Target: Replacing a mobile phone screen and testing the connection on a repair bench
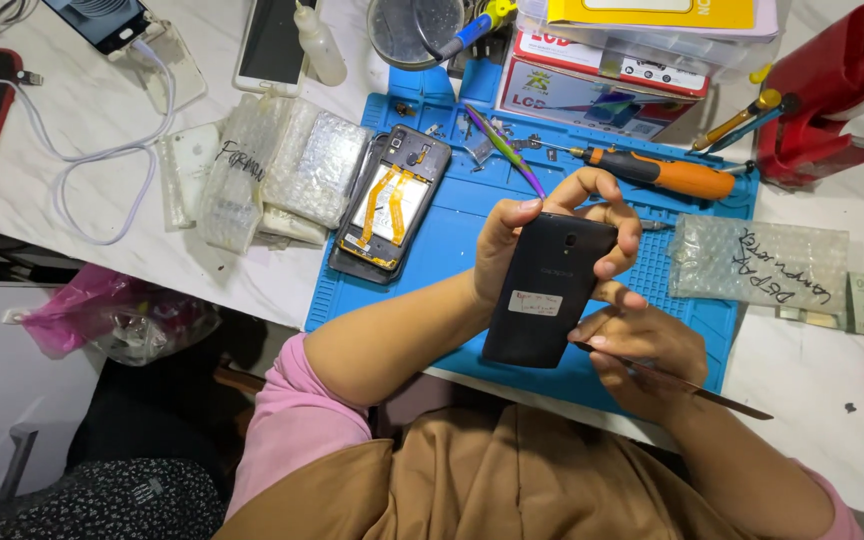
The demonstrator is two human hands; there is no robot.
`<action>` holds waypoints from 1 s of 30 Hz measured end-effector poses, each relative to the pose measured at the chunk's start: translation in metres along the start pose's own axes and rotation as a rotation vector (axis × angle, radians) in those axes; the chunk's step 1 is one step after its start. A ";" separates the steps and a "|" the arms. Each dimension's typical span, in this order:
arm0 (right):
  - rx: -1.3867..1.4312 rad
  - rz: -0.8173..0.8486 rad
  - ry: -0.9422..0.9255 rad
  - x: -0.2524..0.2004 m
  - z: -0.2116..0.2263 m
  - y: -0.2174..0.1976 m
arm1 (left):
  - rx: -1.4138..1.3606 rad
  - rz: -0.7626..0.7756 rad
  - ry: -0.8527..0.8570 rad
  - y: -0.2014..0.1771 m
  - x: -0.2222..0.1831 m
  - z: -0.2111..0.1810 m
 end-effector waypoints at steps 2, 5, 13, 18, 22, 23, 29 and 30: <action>0.000 0.035 -0.001 -0.001 -0.003 -0.004 | -0.008 -0.003 -0.004 0.005 -0.001 0.001; -0.003 0.067 -0.007 -0.001 -0.002 -0.004 | -0.019 -0.013 -0.009 0.009 -0.002 0.002; -0.039 0.077 -0.048 0.001 -0.001 -0.002 | 0.003 -0.019 -0.020 0.002 -0.001 0.002; -0.113 0.018 -0.068 0.004 0.002 -0.001 | 0.031 -0.018 -0.010 -0.002 0.001 0.001; -0.133 -0.053 -0.089 0.003 0.005 0.004 | 0.023 -0.016 -0.016 -0.002 0.002 0.000; -0.122 -0.057 -0.079 0.005 0.006 0.005 | 0.028 -0.017 -0.013 -0.002 0.002 0.000; -0.141 -0.098 -0.086 0.004 0.005 0.005 | 0.053 -0.029 -0.013 -0.005 0.002 0.000; -0.141 -0.096 -0.082 0.004 0.005 0.005 | 0.055 -0.031 -0.014 -0.006 0.002 0.000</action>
Point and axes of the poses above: each hand's wrist, its own x-axis towards the middle knuckle, its own y-axis out of the palm, z = x × y, the point moved 5 cm from there along x, towards the middle knuckle, and after that the axes turned 11 degrees about -z, right-handed, at the moved point
